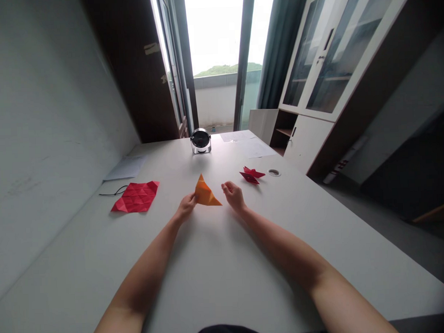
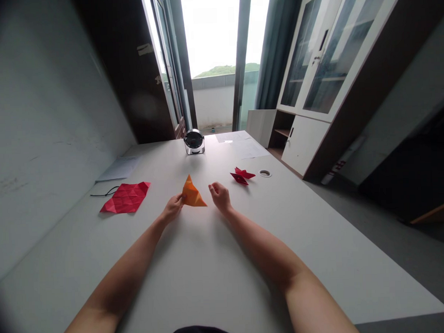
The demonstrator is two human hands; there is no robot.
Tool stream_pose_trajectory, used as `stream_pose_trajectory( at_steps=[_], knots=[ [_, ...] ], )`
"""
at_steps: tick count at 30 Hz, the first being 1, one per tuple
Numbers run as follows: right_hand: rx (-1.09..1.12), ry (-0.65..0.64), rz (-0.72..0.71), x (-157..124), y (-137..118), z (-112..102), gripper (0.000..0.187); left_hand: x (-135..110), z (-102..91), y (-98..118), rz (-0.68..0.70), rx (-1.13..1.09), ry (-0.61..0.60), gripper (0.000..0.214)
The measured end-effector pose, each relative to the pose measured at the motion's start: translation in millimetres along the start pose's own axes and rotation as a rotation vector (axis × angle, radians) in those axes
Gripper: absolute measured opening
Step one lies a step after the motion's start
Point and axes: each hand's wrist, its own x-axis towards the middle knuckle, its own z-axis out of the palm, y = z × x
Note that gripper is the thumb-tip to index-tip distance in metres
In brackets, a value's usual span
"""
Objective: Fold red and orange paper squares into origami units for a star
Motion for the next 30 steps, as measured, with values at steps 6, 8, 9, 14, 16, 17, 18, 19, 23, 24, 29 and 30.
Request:
stream_pose_trajectory(
  at_steps=[6,8,9,14,16,17,18,19,23,24,29,30],
  knots=[
    [-0.129,-0.081,-0.335,-8.8,-18.1,-0.4,0.020,-8.4,-10.3,9.1,0.037,0.775,-0.169,0.020],
    [-0.170,-0.204,-0.442,-12.6,-19.5,2.4,0.018,-13.1,-8.5,7.7,0.075,0.945,-0.120,0.019],
    [-0.188,-0.278,-0.491,-14.3,-19.0,4.4,0.017,-15.2,-6.3,6.6,0.094,0.996,-0.089,0.018],
    [-0.295,-0.536,-0.610,-20.1,-9.7,16.6,0.022,-18.9,4.1,2.2,0.162,1.092,-0.003,0.026],
    [-0.346,-0.595,-0.606,-21.0,-7.4,18.8,0.026,-17.9,4.1,1.5,0.180,1.105,0.007,0.022],
    [-0.369,-0.623,-0.601,-21.2,-7.2,19.0,0.027,-17.2,3.5,1.1,0.189,1.108,0.006,0.020],
    [-0.390,-0.648,-0.592,-21.3,-7.5,18.8,0.027,-16.7,2.7,0.7,0.198,1.107,0.001,0.018],
    [-0.411,-0.663,-0.577,-21.3,-8.0,18.2,0.028,-16.2,2.0,0.3,0.207,1.104,-0.006,0.016],
    [-0.491,-0.664,-0.480,-20.4,-8.5,16.6,0.029,-15.4,1.2,-1.1,0.249,1.081,-0.028,0.011],
    [-0.509,-0.659,-0.453,-19.7,-7.3,16.6,0.029,-15.4,1.3,-1.3,0.257,1.080,-0.027,0.012],
    [-0.596,-0.606,-0.309,-13.4,5.9,14.7,0.034,-14.9,0.7,-2.0,0.243,1.098,0.001,0.017],
    [-0.611,-0.596,-0.290,-11.8,9.0,13.5,0.035,-14.7,0.2,-2.5,0.242,1.099,0.005,0.017]
  ],
)
